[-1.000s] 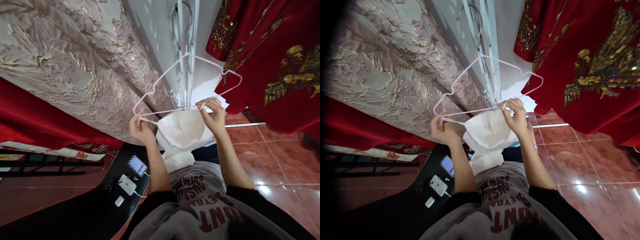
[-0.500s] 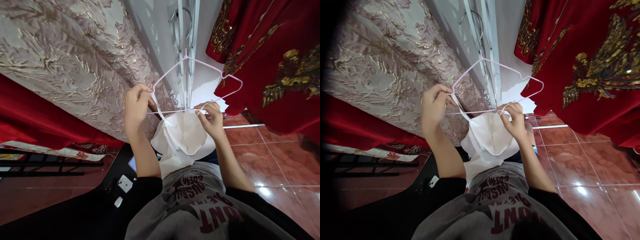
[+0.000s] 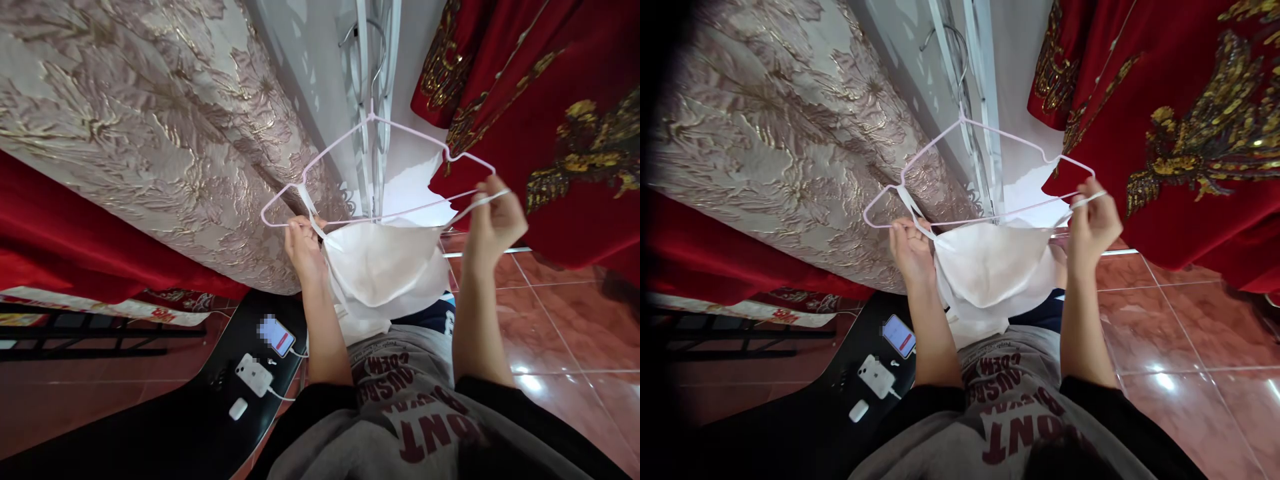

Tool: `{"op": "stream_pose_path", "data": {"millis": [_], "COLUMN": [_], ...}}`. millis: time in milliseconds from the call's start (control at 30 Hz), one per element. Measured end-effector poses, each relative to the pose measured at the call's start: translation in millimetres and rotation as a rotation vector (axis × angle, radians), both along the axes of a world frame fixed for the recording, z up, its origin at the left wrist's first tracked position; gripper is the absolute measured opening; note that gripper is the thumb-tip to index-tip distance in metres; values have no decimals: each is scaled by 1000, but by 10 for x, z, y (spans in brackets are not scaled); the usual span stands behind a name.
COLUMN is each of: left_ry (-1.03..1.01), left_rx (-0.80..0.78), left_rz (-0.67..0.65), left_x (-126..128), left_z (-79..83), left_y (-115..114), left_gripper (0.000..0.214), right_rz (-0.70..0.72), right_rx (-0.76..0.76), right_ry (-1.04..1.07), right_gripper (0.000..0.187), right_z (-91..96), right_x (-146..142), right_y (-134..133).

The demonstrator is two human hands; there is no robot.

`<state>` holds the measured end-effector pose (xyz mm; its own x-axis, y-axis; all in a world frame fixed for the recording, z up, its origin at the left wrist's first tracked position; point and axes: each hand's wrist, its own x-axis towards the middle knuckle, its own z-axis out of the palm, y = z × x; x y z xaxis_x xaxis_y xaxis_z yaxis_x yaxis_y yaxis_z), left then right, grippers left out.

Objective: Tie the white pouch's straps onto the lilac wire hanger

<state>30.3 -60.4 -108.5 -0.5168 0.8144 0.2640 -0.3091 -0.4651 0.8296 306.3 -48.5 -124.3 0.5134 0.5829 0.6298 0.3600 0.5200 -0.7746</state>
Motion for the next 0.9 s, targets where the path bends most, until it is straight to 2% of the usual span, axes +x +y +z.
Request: {"op": "stream_pose_path", "data": {"millis": [33, 100, 167, 233, 300, 333, 400, 433, 467, 500, 567, 600, 633, 733, 800, 900], "left_ry": [-11, -32, -48, -61, -70, -69, -48, -32, -18, -9, 2, 13, 36, 185, 311, 393], "left_rx": [3, 0, -13, -19, -13, -8, -5, -6, -7, -10, -22, -36, -60, -150, -172, -93], "left_rz": [-9, -44, -74, -86, -101, -109, -121, -122, -122, -123, -120, -113, -109, -140, -192, -262], "left_x": [-11, -9, 21, 53, 67, 66, 55, 47, 39, 29, -3, -31, -70, -246, -375, -511], "left_z": [7, 0, -28, -55, -67, -66, -56, -51, -50, -54, -84, -107, -131, -135, -19, 342], "left_y": [0, -2, -3, -5, -13, -19, -29, -29, -27, -21, -13, -18, -34, -178, -336, -529], "left_gripper": [52, 51, 52, 52, 50, 49, 46, 45, 45, 44, 41, 40, 40, 40, 41, 40], "right_rz": [-88, -58, 81, 129, 50, -25, -154, -147, -75, 44, 329, 406, 431, 315, 272, 305], "right_rx": [49, 36, -55, -125, -116, -62, 127, 198, 218, 199, 52, 18, -31, -64, -34, -5], "right_ry": [91, 82, -90, -305, -460, -473, -377, -320, -304, -331, -525, -608, -703, -694, -632, -609], "right_gripper": [32, 25, 19, 12, 8, 17, 34, 38, 38, 34, 23, 20, 24, 31, 29, 31], "right_z": [61, 274, 568, 852, 1034, 1070, 1024, 947, 841, 713, 427, 288, 162, -71, -95, -13], "right_x": [111, 243, 251, 179, 80, 28, -91, -164, -249, -346, -556, -655, -741, -867, -849, -776], "right_y": [60, 149, 179, 161, 118, 94, 51, 34, 21, 12, 3, -1, -7, -46, -83, -126]}}
